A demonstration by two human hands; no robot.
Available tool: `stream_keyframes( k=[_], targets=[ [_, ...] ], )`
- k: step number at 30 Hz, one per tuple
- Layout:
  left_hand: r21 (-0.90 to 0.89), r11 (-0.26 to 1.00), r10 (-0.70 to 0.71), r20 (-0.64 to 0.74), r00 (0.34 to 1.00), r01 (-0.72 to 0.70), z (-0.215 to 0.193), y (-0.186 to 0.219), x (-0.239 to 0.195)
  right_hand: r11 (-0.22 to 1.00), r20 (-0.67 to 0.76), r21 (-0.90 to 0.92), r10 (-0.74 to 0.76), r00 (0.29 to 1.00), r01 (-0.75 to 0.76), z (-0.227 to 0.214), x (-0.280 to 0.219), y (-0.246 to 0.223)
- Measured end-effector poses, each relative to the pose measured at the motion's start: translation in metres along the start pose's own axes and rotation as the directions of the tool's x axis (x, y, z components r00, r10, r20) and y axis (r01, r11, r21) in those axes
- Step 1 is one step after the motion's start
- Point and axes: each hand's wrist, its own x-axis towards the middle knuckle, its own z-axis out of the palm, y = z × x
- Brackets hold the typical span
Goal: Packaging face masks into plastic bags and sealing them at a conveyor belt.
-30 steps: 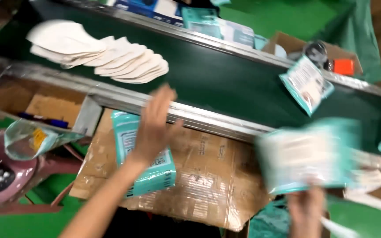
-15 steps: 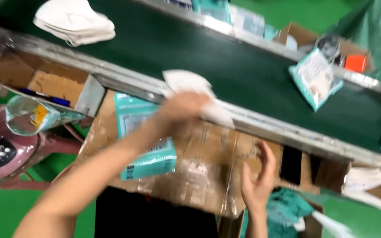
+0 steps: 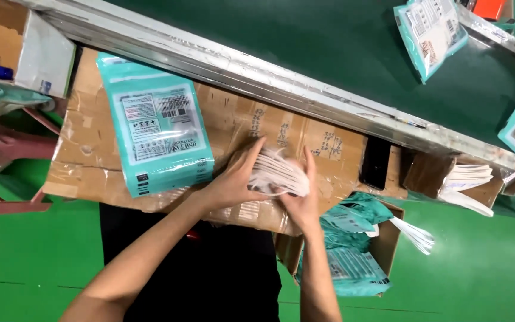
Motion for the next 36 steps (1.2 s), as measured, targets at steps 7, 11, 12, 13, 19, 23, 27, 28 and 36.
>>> stream_keyframes(
  k=[7, 11, 12, 13, 19, 23, 27, 28, 36],
  targets=[
    [-0.039, 0.999, 0.005, -0.094, 0.996, -0.009, 0.025, -0.024, -0.001, 0.978, -0.091, 0.194, 0.091, 0.992, -0.072, 0.015, -0.013, 0.011],
    [0.081, 0.982, 0.187, -0.25, 0.95, -0.172, 0.008, 0.0, 0.002, 0.975, -0.044, 0.187, 0.131, 0.99, -0.12, 0.006, -0.012, 0.022],
    [0.072, 0.984, 0.175, -0.249, 0.953, -0.162, 0.014, 0.001, -0.001, 0.974, -0.037, 0.186, 0.142, 0.989, -0.133, 0.007, -0.015, 0.017],
    [0.029, 0.992, 0.126, -0.206, 0.97, -0.122, 0.015, 0.0, 0.0, 0.986, -0.048, 0.121, 0.117, 0.992, -0.111, 0.009, -0.012, 0.013],
    [-0.123, 0.989, -0.115, -0.243, 0.963, 0.087, 0.039, -0.017, -0.009, 0.975, -0.065, 0.21, 0.084, 0.994, -0.069, 0.023, -0.04, 0.076],
    [0.123, 0.992, 0.061, -0.412, 0.909, -0.01, 0.002, 0.021, -0.032, 0.991, -0.161, 0.102, 0.101, 0.982, -0.085, 0.035, -0.036, 0.089],
    [0.571, 0.809, 0.444, -0.436, 0.783, -0.14, -0.046, -0.013, -0.07, 0.985, -0.218, 0.154, 0.112, 0.97, -0.079, 0.037, -0.014, 0.054],
    [0.641, 0.763, 0.438, -0.417, 0.796, -0.084, -0.063, -0.016, -0.081, 0.961, -0.231, 0.256, 0.17, 0.958, -0.109, 0.042, -0.011, 0.052],
    [0.776, 0.63, 0.364, -0.249, 0.897, -0.04, -0.099, -0.026, -0.088, 0.769, 0.109, 0.521, 0.37, 0.923, -0.37, 0.113, 0.01, 0.033]
  ],
)
